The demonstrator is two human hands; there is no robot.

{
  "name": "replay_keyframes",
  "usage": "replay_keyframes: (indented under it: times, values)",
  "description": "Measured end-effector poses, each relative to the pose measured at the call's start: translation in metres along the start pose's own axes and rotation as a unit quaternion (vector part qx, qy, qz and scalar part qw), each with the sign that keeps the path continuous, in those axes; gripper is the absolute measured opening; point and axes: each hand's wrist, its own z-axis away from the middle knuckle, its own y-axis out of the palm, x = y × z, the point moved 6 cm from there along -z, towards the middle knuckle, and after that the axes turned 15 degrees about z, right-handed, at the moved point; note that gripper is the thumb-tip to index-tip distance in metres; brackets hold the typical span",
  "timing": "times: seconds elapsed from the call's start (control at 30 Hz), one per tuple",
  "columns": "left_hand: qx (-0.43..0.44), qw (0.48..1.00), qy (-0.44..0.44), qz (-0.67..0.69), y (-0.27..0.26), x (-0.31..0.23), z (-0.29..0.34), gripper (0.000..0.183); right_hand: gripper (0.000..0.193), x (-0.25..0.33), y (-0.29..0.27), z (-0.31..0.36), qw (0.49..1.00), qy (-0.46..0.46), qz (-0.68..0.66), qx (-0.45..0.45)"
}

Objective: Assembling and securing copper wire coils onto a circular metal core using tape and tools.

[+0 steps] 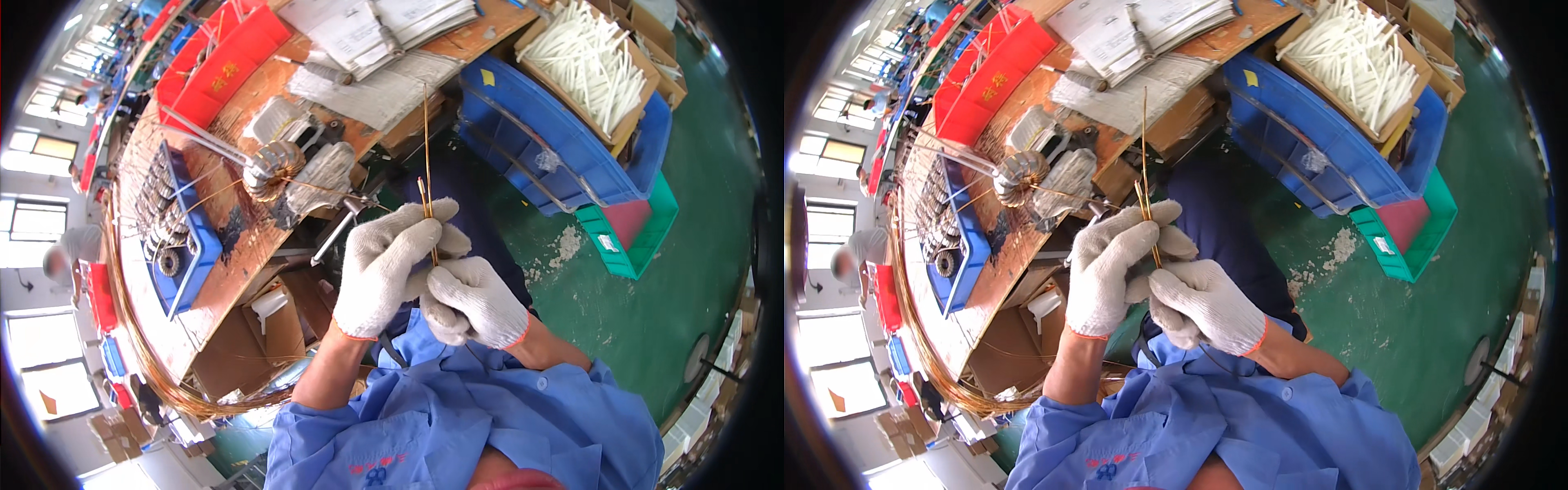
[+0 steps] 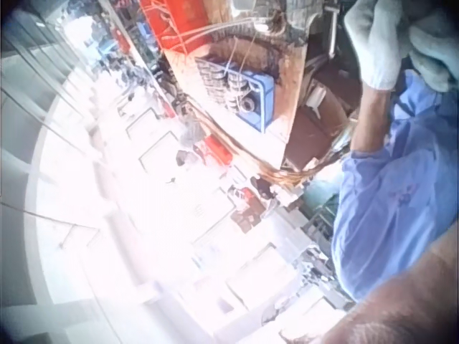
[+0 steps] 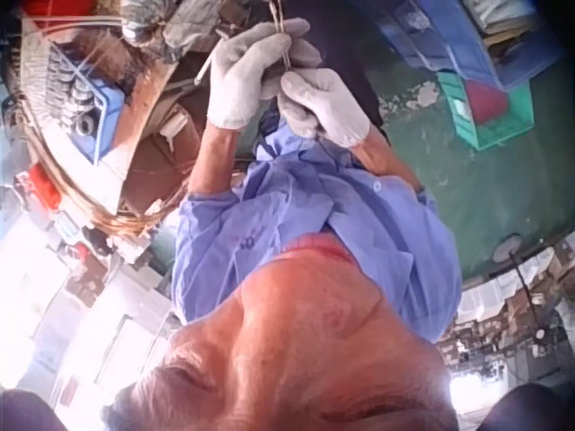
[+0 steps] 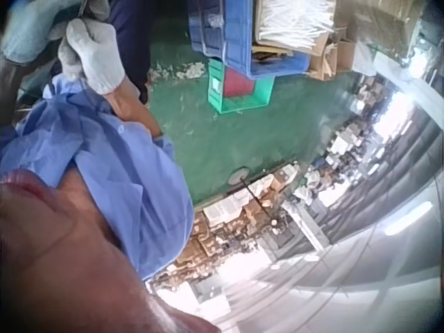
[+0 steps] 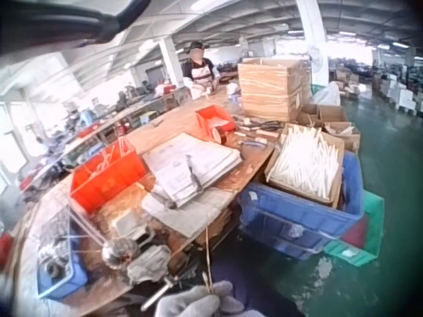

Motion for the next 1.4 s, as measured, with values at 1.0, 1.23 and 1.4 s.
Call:
replay_keyframes:
  times: [1.0,1.23,1.4]
  values:
    - [-0.108,0.966,0.172,0.159,-0.036,-0.055,-0.005,0.039,0.031,-0.029,-0.010,0.017,0.990,0.080,0.106,0.037]
    - [-0.096,0.971,0.213,0.057,-0.039,-0.068,0.006,0.039,0.033,-0.025,-0.009,0.020,0.968,0.081,0.233,-0.054]
    - [-0.190,0.636,0.481,-0.573,-0.058,-0.112,0.063,0.026,0.045,-0.005,-0.045,0.042,0.966,-0.097,0.081,-0.224]
